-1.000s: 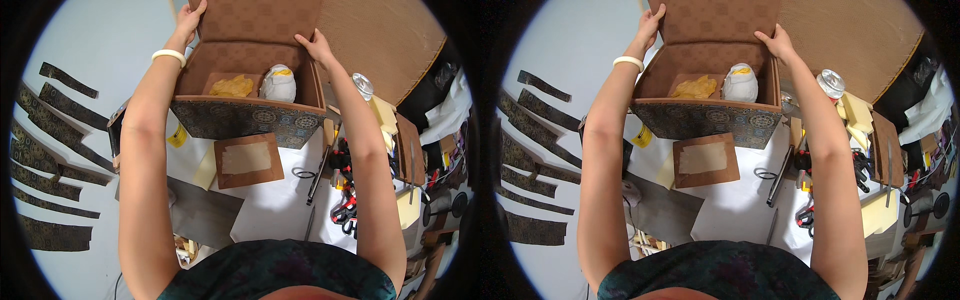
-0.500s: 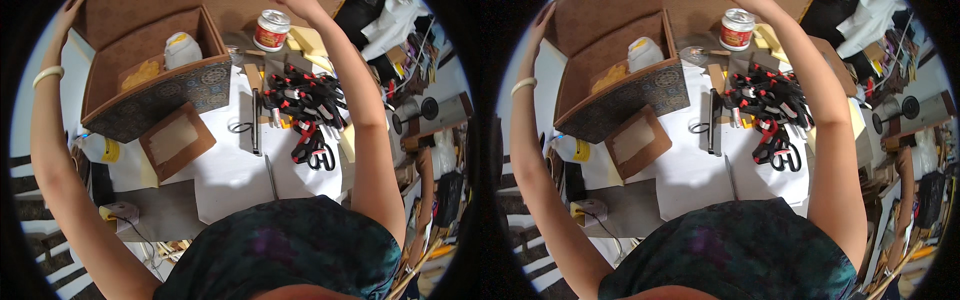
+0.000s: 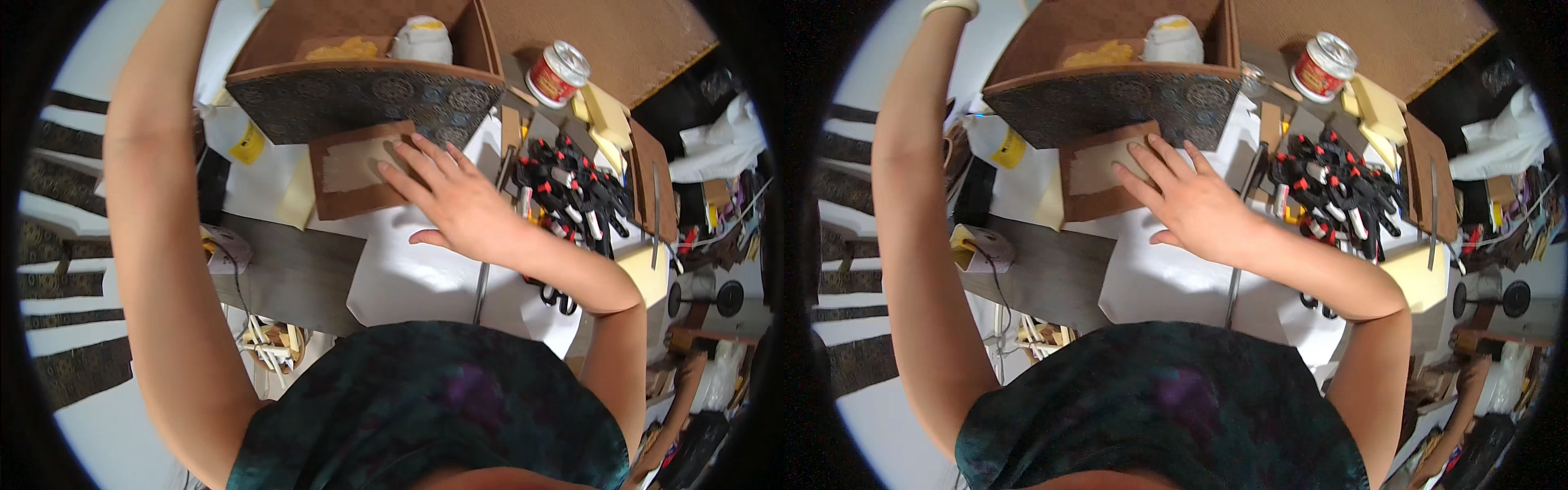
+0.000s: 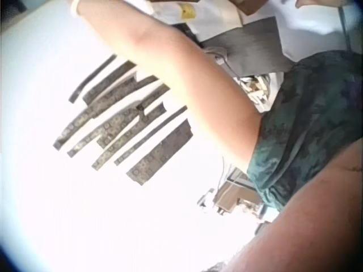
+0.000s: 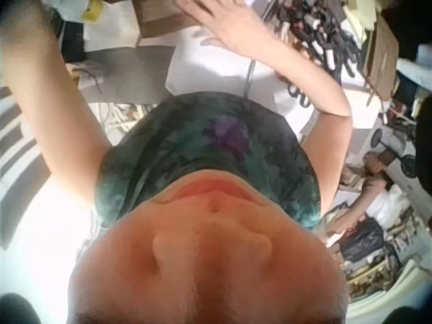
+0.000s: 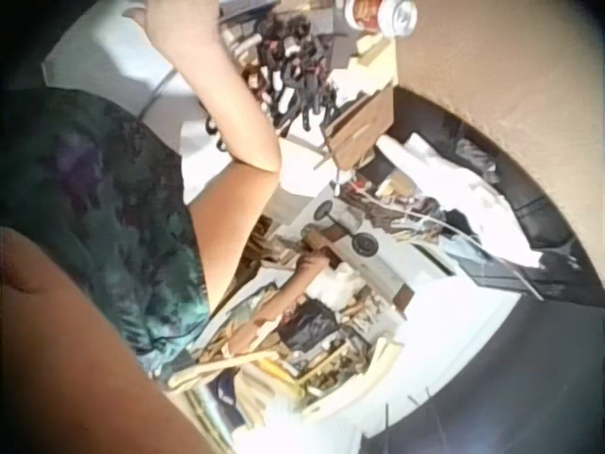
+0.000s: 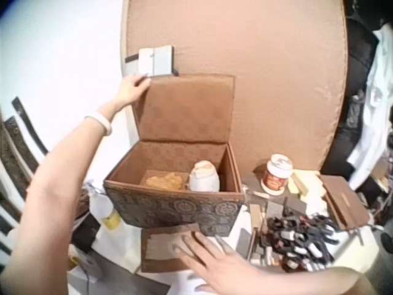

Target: The person uses a utility knife to cut a piece of brown material, then irons it. They place the material into a patterned box, adjust the fit, and apply glue to the edges.

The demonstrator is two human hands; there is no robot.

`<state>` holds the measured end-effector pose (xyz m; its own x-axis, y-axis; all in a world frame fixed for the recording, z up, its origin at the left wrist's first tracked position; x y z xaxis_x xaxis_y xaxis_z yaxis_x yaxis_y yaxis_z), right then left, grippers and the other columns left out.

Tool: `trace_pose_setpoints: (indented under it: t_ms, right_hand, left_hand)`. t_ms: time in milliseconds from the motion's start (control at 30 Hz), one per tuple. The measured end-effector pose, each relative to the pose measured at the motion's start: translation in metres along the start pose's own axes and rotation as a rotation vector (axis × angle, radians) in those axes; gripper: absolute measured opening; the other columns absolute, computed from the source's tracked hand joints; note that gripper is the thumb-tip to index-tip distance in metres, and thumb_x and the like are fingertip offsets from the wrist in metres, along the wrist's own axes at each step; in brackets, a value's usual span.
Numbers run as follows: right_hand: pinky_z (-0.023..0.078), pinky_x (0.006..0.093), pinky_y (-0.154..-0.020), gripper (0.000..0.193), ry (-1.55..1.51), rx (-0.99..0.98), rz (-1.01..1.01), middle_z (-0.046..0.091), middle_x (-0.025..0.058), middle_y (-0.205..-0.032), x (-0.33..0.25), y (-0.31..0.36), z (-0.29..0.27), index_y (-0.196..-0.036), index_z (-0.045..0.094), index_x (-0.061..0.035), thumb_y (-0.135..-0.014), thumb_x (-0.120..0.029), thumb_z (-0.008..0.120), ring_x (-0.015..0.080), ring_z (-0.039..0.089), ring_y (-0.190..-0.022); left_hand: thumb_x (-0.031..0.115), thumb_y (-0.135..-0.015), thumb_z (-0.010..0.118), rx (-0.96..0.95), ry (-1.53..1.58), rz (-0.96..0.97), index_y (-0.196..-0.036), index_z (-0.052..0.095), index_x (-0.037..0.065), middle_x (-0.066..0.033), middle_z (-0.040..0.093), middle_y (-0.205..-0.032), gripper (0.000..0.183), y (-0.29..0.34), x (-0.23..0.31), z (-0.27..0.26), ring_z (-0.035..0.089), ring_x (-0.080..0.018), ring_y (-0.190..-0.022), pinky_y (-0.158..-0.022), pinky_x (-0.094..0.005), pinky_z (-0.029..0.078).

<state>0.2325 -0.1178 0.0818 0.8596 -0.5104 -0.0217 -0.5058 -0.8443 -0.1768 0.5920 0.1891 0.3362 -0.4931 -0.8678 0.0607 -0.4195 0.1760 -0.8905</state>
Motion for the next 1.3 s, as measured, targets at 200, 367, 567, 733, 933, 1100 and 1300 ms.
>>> trace_pose_setpoints:
  t_ms: [200, 367, 567, 733, 933, 1100, 1300]
  right_hand:
    - [0.043, 0.0545, -0.114, 0.087, 0.187, 0.004, -0.071, 0.037, 0.0214, -0.161, 0.008, -0.023, 0.060, -0.158, 0.039, -0.0147, -0.083, -0.030, 0.081, 0.0455, 0.036, -0.148]
    - [0.058, 0.0485, -0.092, 0.077, -0.455, 0.062, -0.066, 0.055, 0.0255, -0.145, 0.013, -0.025, 0.013, -0.150, 0.045, -0.0089, -0.083, -0.022, 0.079, 0.0411, 0.060, -0.127]
    - [0.050, 0.0428, -0.103, 0.091, -0.970, -0.301, 0.199, 0.058, 0.0261, -0.139, 0.047, 0.008, 0.046, -0.154, 0.034, -0.0032, -0.086, -0.044, 0.081, 0.0402, 0.063, -0.122]
    - [0.046, 0.0480, -0.110, 0.094, -0.241, -0.047, -0.013, 0.045, 0.0249, -0.149, 0.002, 0.004, 0.014, -0.156, 0.041, -0.0109, -0.079, -0.043, 0.083, 0.0418, 0.051, -0.134]
    - [0.047, 0.0515, -0.108, 0.108, -0.266, -0.087, -0.028, 0.044, 0.0233, -0.147, -0.006, -0.001, 0.003, -0.157, 0.039, -0.0084, -0.068, -0.040, 0.090, 0.0438, 0.049, -0.131]
    - [0.039, 0.0527, -0.116, 0.113, -0.255, 0.178, -0.233, 0.047, 0.0216, -0.150, 0.003, -0.050, -0.130, -0.156, 0.040, -0.0037, -0.062, -0.040, 0.091, 0.0420, 0.046, -0.139]
    - [0.042, 0.0461, -0.116, 0.104, 0.049, 0.392, -0.134, 0.051, 0.0180, -0.143, 0.147, -0.178, -0.149, -0.154, 0.039, -0.0055, -0.067, -0.028, 0.091, 0.0389, 0.046, -0.133]
  left_hand:
    - [0.042, -0.095, 0.067, 0.065, -0.004, 0.034, -0.127, 0.068, 0.005, -0.0237, 0.070, -0.122, 0.049, 0.008, 0.021, -0.009, 0.065, -0.0422, -0.116, -0.100, -0.0492, 0.052]
    - [0.045, -0.096, 0.066, -0.012, -0.089, -0.054, -0.129, 0.067, 0.007, -0.0239, 0.065, -0.128, 0.051, 0.016, 0.013, -0.014, 0.058, -0.0425, -0.124, -0.107, -0.0495, 0.046]
    - [0.046, -0.096, 0.066, -0.052, -0.034, -0.080, -0.133, 0.065, 0.007, -0.0228, 0.064, -0.132, 0.054, 0.014, 0.025, -0.006, 0.055, -0.0424, -0.127, -0.110, -0.0486, 0.045]
    - [0.044, -0.095, 0.067, -0.027, -0.045, -0.052, -0.133, 0.065, 0.006, -0.0216, 0.064, -0.132, 0.054, 0.019, 0.012, -0.016, 0.055, -0.0425, -0.127, -0.111, -0.0486, 0.045]
    - [0.041, -0.098, 0.064, 0.005, -0.036, 0.041, -0.134, 0.065, 0.007, -0.0204, 0.064, -0.133, 0.049, 0.013, 0.012, -0.008, 0.054, -0.0410, -0.129, -0.112, -0.0483, 0.043]
    - [0.040, -0.101, 0.060, -0.043, 0.007, 0.001, -0.134, 0.065, 0.007, -0.0199, 0.064, -0.136, 0.047, 0.017, -0.014, -0.011, 0.053, -0.0404, -0.132, -0.115, -0.0471, 0.041]
    - [0.040, -0.100, 0.061, -0.123, 0.049, 0.014, -0.141, 0.061, 0.005, -0.0210, 0.059, -0.143, 0.053, 0.015, 0.004, -0.006, 0.048, -0.0404, -0.137, -0.118, -0.0467, 0.038]
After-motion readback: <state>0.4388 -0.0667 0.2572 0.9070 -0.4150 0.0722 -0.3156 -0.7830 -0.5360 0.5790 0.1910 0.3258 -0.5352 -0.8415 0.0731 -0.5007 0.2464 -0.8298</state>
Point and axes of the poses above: each hand's wrist, its own y-axis away from the middle knuckle, its own z-axis out of the palm, x = y × z, the point moved 8 cm from there along -y, towards the middle knuckle
